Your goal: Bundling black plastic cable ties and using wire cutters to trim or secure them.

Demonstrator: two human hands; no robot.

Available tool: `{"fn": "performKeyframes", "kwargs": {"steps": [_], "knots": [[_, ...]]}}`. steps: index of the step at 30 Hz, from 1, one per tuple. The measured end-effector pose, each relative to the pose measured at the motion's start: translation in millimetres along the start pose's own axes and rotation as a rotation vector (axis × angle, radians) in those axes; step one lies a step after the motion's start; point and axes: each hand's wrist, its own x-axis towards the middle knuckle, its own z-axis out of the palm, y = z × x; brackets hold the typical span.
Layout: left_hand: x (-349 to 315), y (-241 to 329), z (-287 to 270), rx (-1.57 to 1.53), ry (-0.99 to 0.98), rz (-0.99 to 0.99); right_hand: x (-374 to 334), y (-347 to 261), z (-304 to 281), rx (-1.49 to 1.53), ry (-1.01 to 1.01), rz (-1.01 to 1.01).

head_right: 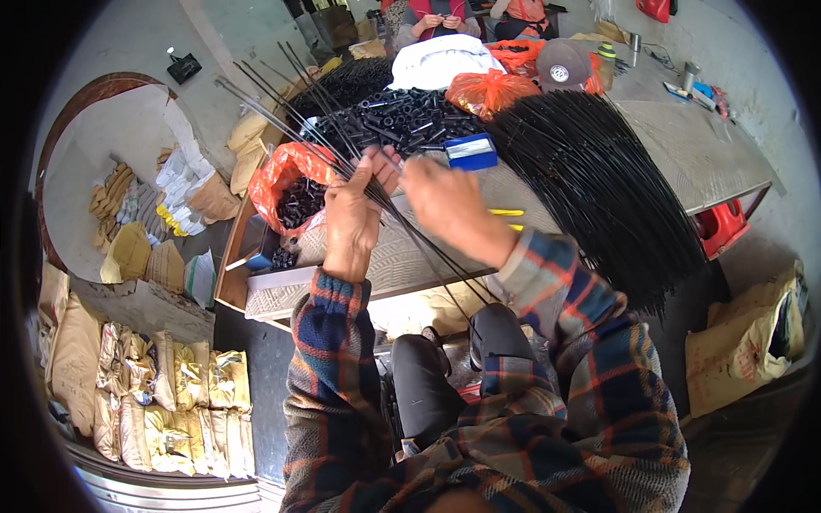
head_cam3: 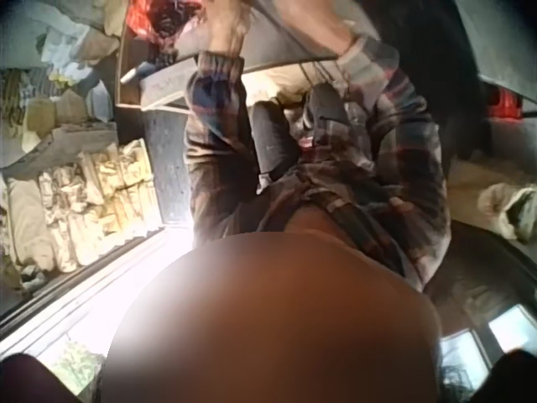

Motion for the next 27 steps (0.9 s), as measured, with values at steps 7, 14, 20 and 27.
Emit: {"fn": "performKeyframes", "kwargs": {"steps": [7,14,20,27], "knots": [[0,4,8,-0.044,-0.059,0.010,-46,-34,-27,-0.358,-0.157,-0.076],[-7,12,-13,-0.162,-0.125,-0.080,-31,-26,-3,0.571,-0.063,0.296],[-12,13,-15,-0.065,-0.226,-0.132,-7,-3,14,1.136,-0.189,0.430],[-16,13,-6,-0.019,-0.270,-0.162,-25,-33,-8,1.368,-0.332,0.604]]}}
